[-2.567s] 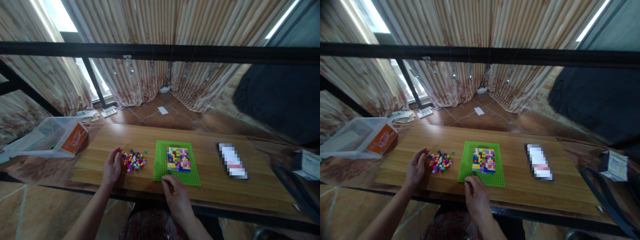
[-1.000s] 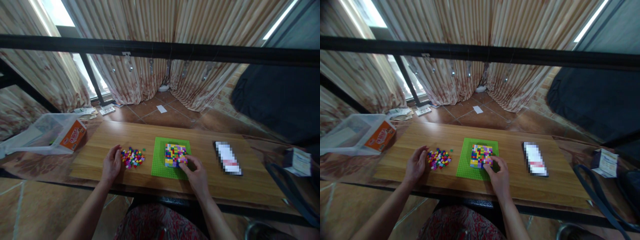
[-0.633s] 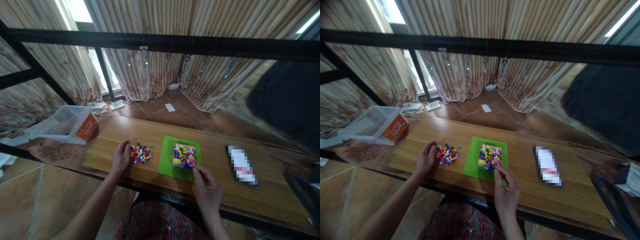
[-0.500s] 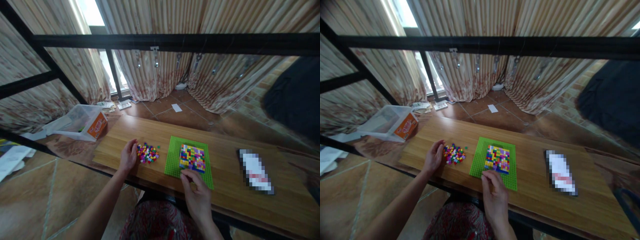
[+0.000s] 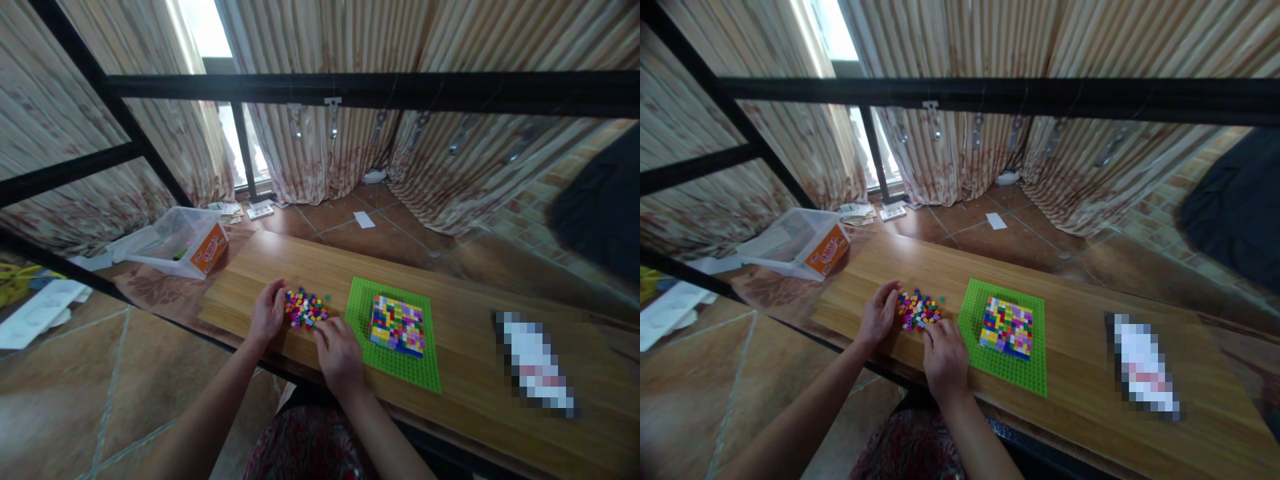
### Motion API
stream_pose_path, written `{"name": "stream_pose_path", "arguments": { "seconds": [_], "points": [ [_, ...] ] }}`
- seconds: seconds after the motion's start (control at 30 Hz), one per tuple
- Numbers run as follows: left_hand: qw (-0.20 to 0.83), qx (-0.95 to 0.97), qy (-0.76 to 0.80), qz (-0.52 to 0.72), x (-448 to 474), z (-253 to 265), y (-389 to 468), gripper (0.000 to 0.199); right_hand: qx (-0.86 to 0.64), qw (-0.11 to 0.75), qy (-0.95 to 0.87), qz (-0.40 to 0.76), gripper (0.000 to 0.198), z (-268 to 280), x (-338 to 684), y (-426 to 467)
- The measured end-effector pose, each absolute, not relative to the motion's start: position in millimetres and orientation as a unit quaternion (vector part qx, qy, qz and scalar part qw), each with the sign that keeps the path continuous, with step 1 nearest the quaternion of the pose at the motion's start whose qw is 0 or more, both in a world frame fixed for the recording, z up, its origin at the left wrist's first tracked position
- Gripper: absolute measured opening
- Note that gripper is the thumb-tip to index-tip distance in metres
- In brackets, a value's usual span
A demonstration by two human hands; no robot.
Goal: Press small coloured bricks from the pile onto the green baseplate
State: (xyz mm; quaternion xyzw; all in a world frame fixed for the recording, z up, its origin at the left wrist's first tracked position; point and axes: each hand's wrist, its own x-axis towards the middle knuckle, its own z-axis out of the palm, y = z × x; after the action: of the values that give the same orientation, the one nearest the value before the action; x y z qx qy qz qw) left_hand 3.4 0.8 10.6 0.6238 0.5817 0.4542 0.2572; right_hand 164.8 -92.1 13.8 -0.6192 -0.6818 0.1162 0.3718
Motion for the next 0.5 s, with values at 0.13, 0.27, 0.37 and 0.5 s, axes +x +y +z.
{"name": "stream_pose_path", "arguments": {
  "seconds": [0.13, 0.27, 0.37, 0.5],
  "points": [
    [0.258, 0.621, 0.587, 0.451, 3.1, 10.0, 1.3, 0.031, -0.631, 0.335, -0.694, 0.091, 0.015, 10.7, 157.7, -81.3],
    [0.263, 0.618, 0.583, 0.457, 3.2, 9.2, 1.5, 0.031, -0.642, 0.328, -0.69, 0.072, 0.01, 6.6, 155.1, -78.4],
    [0.264, 0.618, 0.58, 0.46, 3.2, 8.9, 1.3, 0.03, -0.644, 0.332, -0.686, 0.066, 0.011, 4.8, 155.0, -77.9],
    [0.265, 0.618, 0.58, 0.46, 3.4, 10.1, 0.4, 0.03, -0.634, 0.365, -0.677, 0.083, 0.01, 5.1, 158.1, -78.9]
  ]
}}
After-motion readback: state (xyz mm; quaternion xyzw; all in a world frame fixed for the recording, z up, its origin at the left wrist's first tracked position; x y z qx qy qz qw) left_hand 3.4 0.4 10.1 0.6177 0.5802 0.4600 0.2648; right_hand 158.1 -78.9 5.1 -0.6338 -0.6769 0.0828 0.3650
